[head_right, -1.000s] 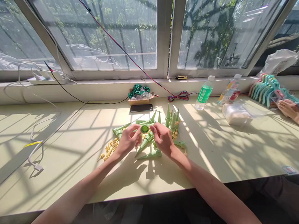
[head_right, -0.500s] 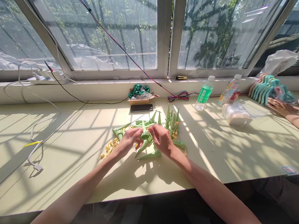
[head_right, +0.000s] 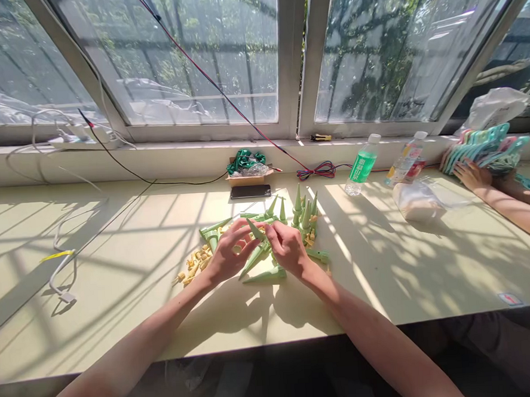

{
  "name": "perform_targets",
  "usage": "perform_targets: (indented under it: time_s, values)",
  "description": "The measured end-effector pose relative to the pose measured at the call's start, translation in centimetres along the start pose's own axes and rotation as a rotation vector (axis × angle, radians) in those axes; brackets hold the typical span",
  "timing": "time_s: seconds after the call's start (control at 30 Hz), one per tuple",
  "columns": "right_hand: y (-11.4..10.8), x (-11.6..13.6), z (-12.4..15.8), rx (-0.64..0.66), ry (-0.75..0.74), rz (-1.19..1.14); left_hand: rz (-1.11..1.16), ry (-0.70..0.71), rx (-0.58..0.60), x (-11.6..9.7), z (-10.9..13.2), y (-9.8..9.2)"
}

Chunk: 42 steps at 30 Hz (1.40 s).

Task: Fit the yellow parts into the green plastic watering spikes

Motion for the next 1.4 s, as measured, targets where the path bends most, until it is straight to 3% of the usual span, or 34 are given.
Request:
perform_targets:
  time_s: [0.13,0.27,0.43,0.57,0.87,1.23,1.33,1.4]
  values:
    - [-0.3,0.3,0.0,-0.042,-0.035,-0.012,0.016,-0.193,-0.023,1.4,0.0,0.0]
    - [-0.7,0.3,0.0,-0.069,-0.045,0.000,0.205,-0.461,0.085,3.6,0.5,1.1]
    - [0.0,0.6,-0.1,0.025,-0.073,-0.001,0.398,-0.552,0.296,4.1,1.4,3.2]
    - [0.2,1.0,-0.1,0.055,-0.096,-0.010,0.459,-0.586,0.308,3.8,1.5,3.2]
    - [0.3,0.3,0.0,0.058,-0.033,-0.031,0.433,-0.483,0.290,2.6,0.7,2.7]
    - [0.4,-0.6,0.1,0.089,0.031,-0.079,-0.086,0.016,0.016,-0.4,0.0,0.2]
    - [0.3,-0.3,0.1,0.072,0.008,-0.075,-0.136,0.038,-0.024,-0.6,0.0,0.0]
    - [0.2,0.1,0.1,0.049,-0.024,-0.065,-0.131,-0.028,-0.041,-0.1,0.0,-0.2]
Point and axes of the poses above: each hand's wrist, its own z-axis away from the middle knuckle, its own y-axis out of the palm, x = y × z, the point moved 9 cm from there along -z, towards the middle knuckle, and after that the axes turned 15 degrees about -z, right-handed, at the moved point
